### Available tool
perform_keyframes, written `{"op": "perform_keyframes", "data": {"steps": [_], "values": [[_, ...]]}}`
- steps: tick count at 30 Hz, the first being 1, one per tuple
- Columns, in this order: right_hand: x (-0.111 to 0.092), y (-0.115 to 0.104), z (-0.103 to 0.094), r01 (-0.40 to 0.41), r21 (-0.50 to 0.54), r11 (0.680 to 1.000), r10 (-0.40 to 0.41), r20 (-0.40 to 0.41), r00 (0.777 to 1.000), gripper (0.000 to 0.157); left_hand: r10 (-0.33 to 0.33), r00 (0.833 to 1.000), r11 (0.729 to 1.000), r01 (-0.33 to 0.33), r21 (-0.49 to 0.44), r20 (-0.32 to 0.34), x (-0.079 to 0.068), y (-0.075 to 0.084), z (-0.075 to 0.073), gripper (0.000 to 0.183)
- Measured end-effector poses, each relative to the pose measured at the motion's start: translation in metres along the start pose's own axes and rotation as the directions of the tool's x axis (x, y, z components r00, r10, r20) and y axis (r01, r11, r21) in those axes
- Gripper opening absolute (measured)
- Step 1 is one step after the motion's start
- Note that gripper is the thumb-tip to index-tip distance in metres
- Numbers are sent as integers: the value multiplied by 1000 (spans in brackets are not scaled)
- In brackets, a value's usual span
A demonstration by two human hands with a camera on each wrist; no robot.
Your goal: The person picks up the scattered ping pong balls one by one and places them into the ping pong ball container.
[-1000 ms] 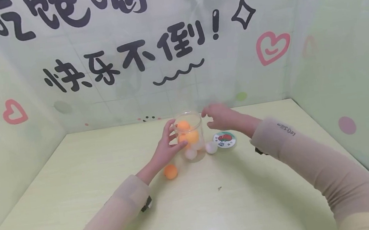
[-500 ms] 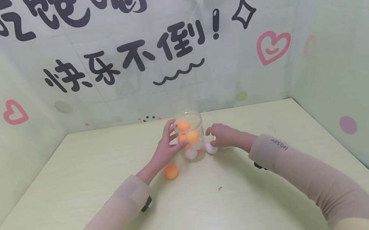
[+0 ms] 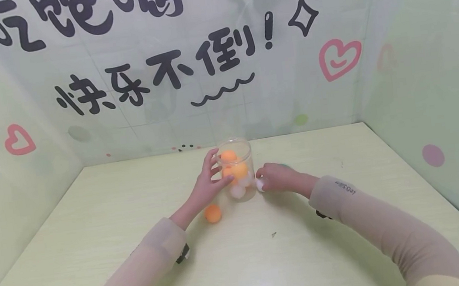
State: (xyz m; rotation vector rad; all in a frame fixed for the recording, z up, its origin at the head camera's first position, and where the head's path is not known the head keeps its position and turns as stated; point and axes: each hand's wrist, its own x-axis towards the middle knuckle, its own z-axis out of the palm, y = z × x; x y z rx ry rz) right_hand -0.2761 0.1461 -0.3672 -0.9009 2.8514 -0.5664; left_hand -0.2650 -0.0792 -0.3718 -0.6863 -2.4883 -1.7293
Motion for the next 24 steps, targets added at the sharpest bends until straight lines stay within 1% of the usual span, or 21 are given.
{"op": "perform_keyframes", "data": {"steps": [7,12,18,24], "values": [[-3,-2,4,36,-95,995,-39,-33,999,29,-5,1000,1000,5,1,-5,0,0,0,73],[-6,0,8,26,-92,995,-29,-40,999,30,-18,1000,1000,18,-3,-6,1,0,0,73],[-7,-1,11,7,-95,995,-9,-20,1000,33,-24,1000,1000,24,-7,1,0,0,0,74],[-7,0,8,42,-108,993,-45,-25,999,35,-22,1000,1000,22,-7,0,0,1,0,74]]}}
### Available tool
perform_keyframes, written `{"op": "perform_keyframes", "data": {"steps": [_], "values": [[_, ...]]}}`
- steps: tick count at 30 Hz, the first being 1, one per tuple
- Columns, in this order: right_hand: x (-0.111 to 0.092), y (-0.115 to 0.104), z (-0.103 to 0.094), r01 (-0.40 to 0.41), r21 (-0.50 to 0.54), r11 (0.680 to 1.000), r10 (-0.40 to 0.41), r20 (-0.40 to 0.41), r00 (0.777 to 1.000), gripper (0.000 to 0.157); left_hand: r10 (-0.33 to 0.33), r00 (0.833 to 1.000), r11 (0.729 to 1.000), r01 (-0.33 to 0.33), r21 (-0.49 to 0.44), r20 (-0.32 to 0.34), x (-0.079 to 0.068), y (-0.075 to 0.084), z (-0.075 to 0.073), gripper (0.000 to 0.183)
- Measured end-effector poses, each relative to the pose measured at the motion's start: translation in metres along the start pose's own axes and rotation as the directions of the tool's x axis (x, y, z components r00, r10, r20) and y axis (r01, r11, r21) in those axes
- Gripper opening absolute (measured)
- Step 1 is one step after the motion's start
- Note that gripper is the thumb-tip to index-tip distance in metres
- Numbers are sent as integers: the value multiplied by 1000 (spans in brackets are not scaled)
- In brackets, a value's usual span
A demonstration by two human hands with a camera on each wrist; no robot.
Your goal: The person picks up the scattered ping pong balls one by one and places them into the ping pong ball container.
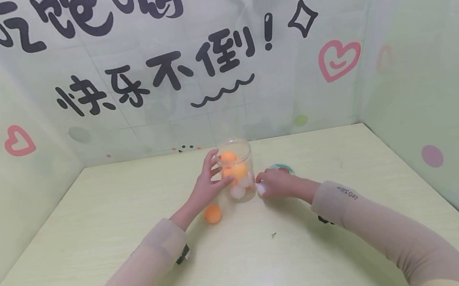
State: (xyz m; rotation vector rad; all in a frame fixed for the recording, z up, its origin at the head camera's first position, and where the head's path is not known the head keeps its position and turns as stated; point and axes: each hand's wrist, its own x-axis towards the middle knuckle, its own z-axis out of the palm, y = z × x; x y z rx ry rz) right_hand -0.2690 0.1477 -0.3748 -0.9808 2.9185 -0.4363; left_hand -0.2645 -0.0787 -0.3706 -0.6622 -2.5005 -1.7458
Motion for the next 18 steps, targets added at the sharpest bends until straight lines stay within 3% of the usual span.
{"op": "perform_keyframes", "data": {"steps": [4,11,18], "values": [[1,0,-5,13,-4,1000,-13,6,1000,37,3,1000,1000,-3,5,0,0,0,0,75],[2,-5,-25,-53,46,998,51,42,998,36,-1,1000,1000,1,-5,5,0,1,0,75],[3,-4,-41,-58,46,997,57,25,998,36,-10,1000,1000,10,8,1,1,2,0,75]]}}
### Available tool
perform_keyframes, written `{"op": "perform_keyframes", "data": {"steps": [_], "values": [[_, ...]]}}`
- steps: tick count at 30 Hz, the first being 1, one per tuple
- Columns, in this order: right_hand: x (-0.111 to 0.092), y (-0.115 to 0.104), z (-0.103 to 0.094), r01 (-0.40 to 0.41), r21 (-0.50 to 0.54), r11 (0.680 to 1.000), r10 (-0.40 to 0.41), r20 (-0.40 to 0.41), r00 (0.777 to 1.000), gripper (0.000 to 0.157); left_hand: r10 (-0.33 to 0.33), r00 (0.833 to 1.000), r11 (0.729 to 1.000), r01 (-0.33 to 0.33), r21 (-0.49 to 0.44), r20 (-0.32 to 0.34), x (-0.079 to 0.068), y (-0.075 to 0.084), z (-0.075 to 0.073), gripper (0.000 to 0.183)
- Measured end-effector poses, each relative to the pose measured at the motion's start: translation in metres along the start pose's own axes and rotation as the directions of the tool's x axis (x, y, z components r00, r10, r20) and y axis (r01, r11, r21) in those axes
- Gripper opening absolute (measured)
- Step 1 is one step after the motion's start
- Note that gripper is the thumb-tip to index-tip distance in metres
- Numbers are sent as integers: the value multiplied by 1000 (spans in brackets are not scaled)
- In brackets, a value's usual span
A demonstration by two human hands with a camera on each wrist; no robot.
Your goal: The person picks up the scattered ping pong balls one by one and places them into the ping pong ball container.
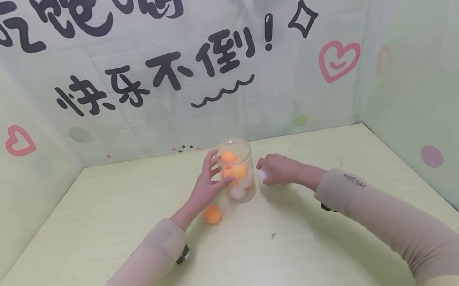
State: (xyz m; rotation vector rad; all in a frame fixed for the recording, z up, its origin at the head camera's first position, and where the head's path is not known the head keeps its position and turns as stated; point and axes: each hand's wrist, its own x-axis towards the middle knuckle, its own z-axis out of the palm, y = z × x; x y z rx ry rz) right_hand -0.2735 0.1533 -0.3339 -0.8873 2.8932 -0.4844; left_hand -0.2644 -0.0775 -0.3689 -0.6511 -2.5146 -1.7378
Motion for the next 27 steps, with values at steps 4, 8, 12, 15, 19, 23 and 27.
{"op": "perform_keyframes", "data": {"steps": [4,8,12,15,19,23,27], "values": [[0,-1,-10,9,-11,1000,-9,-15,1000,35,-1,1000,1000,1,-1,-1,1,-1,0,74],[-2,-5,-22,-26,-2,1000,26,-5,1000,36,8,1000,1000,-8,-4,0,1,-1,0,74],[-3,-7,-32,-58,17,998,58,13,998,39,3,1000,1000,-3,-1,-3,0,1,0,75],[-3,-8,-39,-45,7,999,45,-2,999,39,-3,1000,1000,3,2,-5,0,1,0,75],[-4,-8,-46,-4,-51,999,2,-40,999,36,-4,1000,1000,5,1,-7,1,1,0,75],[-4,-9,-53,9,-76,997,-13,-54,998,35,5,1000,1000,-5,-4,-4,1,1,0,74],[-5,-12,-61,3,-78,997,-8,-63,998,36,7,1000,1000,-6,-20,10,1,2,0,75]]}}
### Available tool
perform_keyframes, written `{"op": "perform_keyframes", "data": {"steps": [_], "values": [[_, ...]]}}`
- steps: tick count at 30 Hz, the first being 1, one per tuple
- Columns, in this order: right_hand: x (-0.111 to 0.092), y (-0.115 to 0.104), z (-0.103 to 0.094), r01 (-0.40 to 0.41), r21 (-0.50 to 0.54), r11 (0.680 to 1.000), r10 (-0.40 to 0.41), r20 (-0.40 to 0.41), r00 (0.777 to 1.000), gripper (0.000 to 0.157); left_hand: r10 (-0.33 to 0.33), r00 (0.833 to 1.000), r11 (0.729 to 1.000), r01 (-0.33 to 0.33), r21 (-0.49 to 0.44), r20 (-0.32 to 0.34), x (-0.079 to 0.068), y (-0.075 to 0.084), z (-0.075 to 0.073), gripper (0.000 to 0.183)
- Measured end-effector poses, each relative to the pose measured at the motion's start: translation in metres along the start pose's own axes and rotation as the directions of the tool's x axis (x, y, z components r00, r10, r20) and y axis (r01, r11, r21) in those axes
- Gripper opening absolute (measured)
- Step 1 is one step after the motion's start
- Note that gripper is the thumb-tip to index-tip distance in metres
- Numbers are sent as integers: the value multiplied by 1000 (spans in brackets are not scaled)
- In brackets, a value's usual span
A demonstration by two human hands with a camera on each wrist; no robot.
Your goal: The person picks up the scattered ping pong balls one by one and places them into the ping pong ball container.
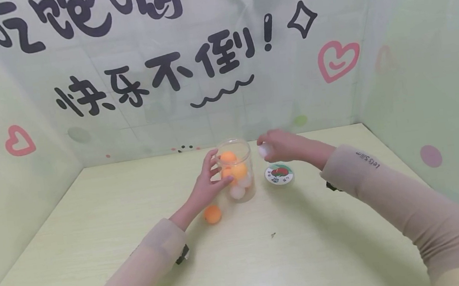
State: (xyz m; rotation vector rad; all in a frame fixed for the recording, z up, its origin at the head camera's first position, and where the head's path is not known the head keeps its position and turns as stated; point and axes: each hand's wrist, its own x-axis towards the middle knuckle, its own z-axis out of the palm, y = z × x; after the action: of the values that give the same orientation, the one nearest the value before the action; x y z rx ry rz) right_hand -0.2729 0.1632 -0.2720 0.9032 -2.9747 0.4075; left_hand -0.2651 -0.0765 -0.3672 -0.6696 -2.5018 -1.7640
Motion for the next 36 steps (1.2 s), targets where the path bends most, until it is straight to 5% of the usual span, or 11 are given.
{"op": "perform_keyframes", "data": {"steps": [6,24,36], "values": [[3,-2,-10,-10,-6,1000,10,-8,1000,37,-1,1000,1000,1,2,-1,-4,9,-1,73],[15,-21,-28,54,-12,998,-54,-43,998,36,-1,1000,1000,2,19,-10,1,-1,0,74],[24,-38,-29,25,0,1000,-25,12,1000,40,-28,999,1000,28,-8,36,-12,32,-4,70]]}}
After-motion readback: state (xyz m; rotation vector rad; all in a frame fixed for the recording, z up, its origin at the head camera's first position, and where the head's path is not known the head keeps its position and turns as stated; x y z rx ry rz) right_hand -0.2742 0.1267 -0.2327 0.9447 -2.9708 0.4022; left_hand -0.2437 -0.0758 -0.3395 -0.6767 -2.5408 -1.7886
